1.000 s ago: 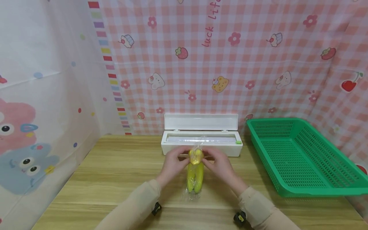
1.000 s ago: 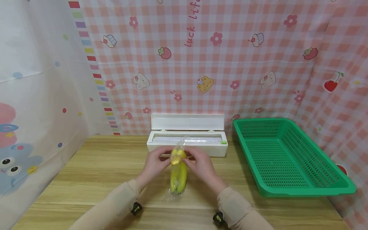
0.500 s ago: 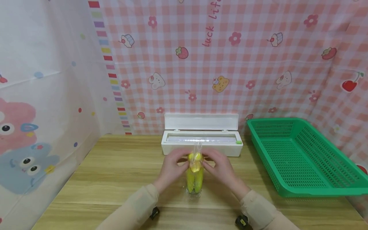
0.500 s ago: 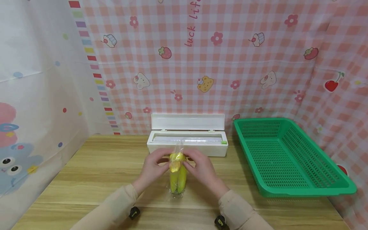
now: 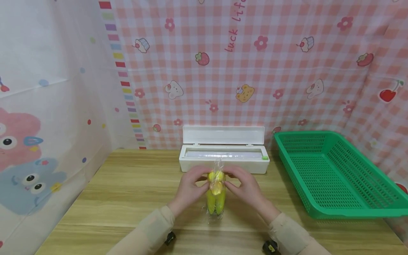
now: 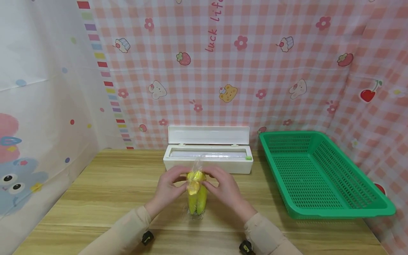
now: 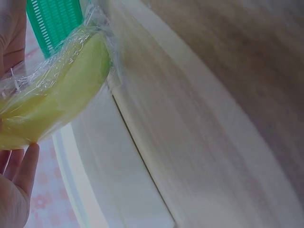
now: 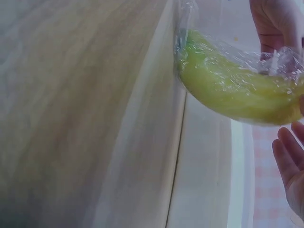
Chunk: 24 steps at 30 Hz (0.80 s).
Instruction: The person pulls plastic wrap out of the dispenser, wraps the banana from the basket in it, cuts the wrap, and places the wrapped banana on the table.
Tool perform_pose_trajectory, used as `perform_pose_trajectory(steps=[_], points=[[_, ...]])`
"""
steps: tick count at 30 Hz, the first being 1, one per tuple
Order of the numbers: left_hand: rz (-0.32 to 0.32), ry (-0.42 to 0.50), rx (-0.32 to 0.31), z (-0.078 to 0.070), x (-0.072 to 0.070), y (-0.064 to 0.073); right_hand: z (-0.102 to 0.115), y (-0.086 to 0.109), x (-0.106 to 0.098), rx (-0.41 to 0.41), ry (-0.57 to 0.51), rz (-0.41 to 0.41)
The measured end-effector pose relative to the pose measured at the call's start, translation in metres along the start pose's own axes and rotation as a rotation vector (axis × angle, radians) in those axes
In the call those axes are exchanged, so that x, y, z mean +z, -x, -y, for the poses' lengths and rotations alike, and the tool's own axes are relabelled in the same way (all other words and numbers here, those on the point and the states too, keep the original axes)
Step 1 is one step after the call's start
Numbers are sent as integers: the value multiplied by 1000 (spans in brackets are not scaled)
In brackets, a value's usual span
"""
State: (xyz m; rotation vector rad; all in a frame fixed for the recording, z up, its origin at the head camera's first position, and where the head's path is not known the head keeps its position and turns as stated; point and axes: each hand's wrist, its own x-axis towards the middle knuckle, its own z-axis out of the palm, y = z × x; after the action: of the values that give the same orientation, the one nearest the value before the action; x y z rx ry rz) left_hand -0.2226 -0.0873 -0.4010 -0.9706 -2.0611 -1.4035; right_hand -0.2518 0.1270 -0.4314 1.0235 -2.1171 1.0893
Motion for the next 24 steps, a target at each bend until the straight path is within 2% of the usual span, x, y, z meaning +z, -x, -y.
perform_pose_trajectory(steps=[8,13,16,19,24], points=[[3,8,-2,0,-1,1,3,-10,-20,-92,58,-137],[7,-6,12,21,4,5,7,-25,-30,-218,108,-196],[12,-6,5,32,6,7,10,-34,-34,-267,125,-178],[21,-18,14,35,6,8,12,-43,-36,-293,137,-127],[29,-45,65,36,4,9,15,-53,-35,-297,136,-32]])
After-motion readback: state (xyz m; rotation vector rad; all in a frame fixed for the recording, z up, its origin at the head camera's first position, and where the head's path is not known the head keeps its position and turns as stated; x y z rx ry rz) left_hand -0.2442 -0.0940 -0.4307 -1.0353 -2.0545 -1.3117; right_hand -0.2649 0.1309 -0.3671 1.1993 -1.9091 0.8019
